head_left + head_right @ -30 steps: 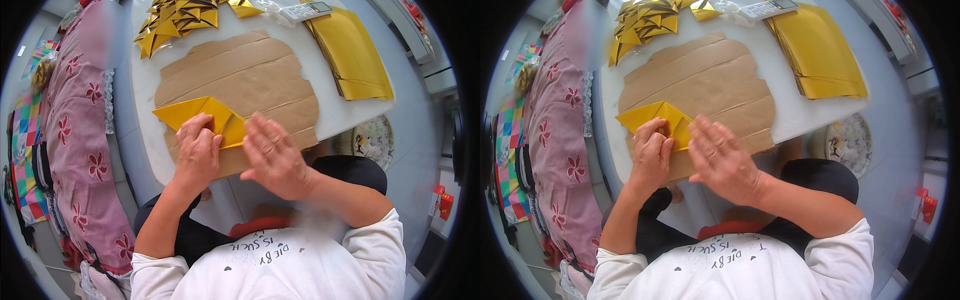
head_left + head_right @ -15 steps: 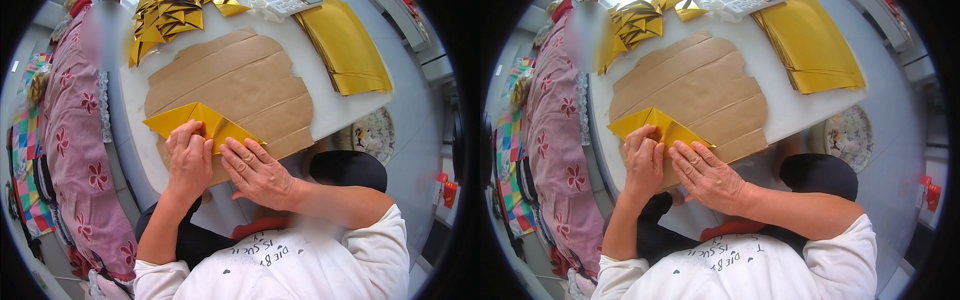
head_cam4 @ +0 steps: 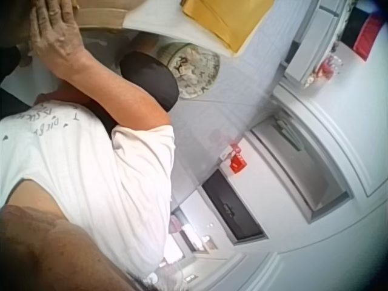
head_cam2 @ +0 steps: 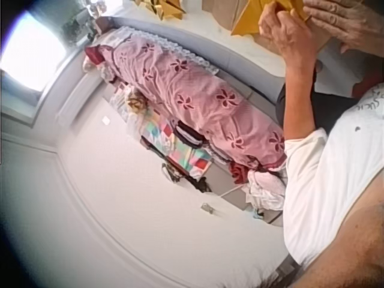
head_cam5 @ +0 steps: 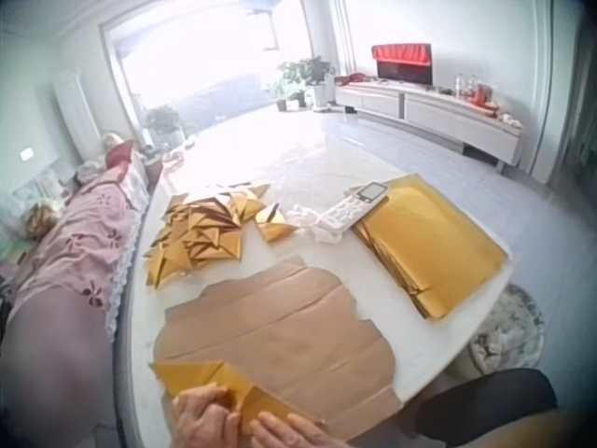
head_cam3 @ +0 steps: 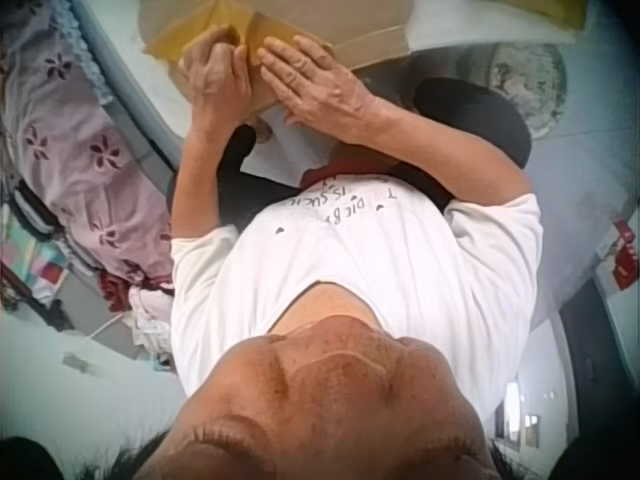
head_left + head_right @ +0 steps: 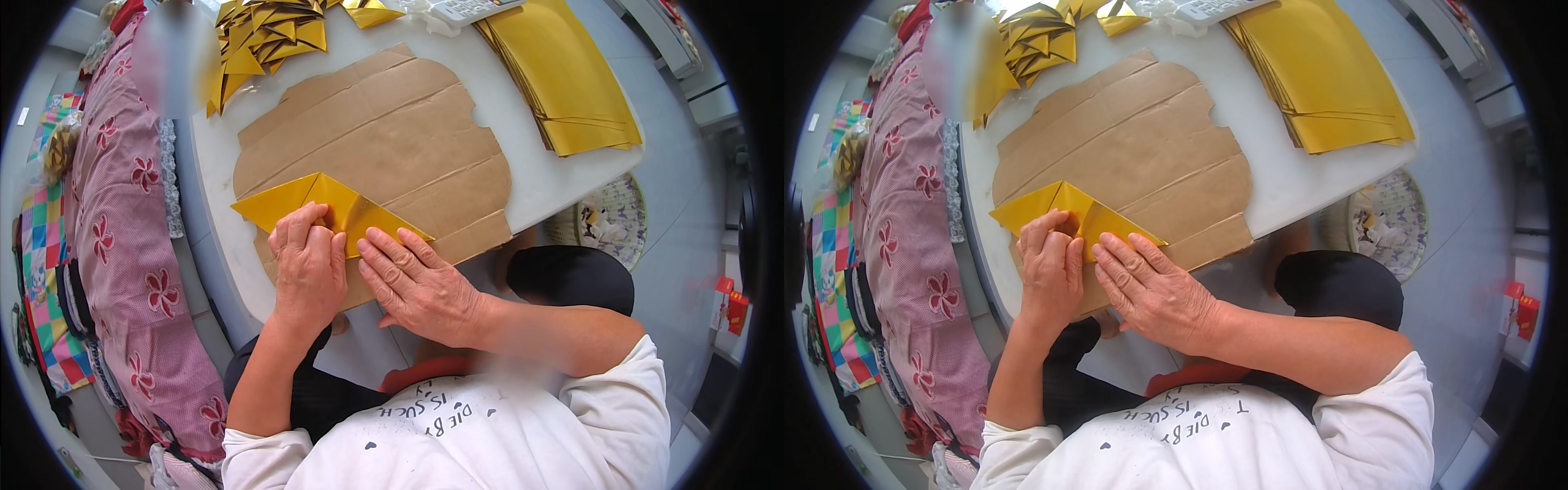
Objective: The person folds yellow sheets of paper into triangular shapes by hand. They pick up a sheet, fold it in half, then fold the corners to form a triangle, and finally tuck the ends to secure the shape. The finished items are placed in a pile on the table.
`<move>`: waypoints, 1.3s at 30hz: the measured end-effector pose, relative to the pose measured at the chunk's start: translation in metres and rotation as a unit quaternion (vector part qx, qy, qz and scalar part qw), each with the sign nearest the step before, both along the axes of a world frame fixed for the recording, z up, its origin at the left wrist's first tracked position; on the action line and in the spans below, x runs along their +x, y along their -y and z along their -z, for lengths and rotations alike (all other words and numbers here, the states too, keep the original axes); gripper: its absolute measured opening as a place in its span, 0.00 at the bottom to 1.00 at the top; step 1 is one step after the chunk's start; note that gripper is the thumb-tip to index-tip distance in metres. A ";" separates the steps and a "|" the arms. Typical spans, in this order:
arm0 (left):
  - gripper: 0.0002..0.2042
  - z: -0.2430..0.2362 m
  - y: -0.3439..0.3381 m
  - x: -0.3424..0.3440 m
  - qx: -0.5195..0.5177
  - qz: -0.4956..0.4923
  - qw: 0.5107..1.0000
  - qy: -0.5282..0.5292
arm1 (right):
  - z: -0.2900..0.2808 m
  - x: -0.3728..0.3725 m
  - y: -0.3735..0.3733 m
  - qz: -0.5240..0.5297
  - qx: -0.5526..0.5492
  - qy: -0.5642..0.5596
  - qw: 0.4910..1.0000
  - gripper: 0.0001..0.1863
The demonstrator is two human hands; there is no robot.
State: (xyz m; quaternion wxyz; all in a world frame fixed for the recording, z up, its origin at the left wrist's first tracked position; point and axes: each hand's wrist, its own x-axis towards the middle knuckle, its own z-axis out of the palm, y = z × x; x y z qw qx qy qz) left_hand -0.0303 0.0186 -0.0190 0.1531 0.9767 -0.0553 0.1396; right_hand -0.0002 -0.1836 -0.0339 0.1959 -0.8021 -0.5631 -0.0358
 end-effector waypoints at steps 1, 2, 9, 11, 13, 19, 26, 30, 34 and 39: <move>0.06 0.000 0.000 0.000 0.001 0.000 1.000 -0.001 | -0.001 0.001 0.000 -0.001 -0.003 0.000 1.000 0.41; 0.06 0.001 0.000 0.000 0.002 -0.001 1.000 -0.001 | -0.002 0.001 0.001 -0.003 -0.006 -0.001 1.000 0.41; 0.06 0.001 0.000 0.000 0.006 -0.002 1.000 -0.002 | -0.003 0.004 0.002 -0.014 -0.019 0.009 1.000 0.38; 0.06 0.002 0.000 0.000 0.008 -0.001 1.000 0.001 | -0.003 0.004 0.002 -0.013 -0.018 0.014 1.000 0.37; 0.06 0.002 0.000 0.001 0.008 0.000 1.000 0.001 | -0.003 0.004 0.002 -0.013 -0.021 0.020 0.999 0.37; 0.06 0.001 -0.001 0.001 0.003 -0.004 1.000 -0.005 | -0.007 0.005 0.002 -0.015 -0.029 0.019 0.999 0.37; 0.07 -0.002 0.001 0.002 0.003 -0.007 1.000 -0.006 | -0.007 0.006 0.002 -0.016 -0.029 0.026 0.999 0.38; 0.02 -0.004 0.003 0.003 -0.009 -0.012 1.000 -0.001 | -0.007 0.005 0.002 -0.018 -0.027 0.020 0.999 0.38; 0.03 -0.003 0.002 0.002 -0.009 -0.012 1.000 -0.003 | -0.008 0.006 0.001 -0.019 -0.028 0.009 0.999 0.39; 0.03 -0.003 0.002 0.002 -0.007 -0.011 1.000 -0.004 | -0.006 0.005 0.001 -0.020 -0.024 -0.001 1.000 0.39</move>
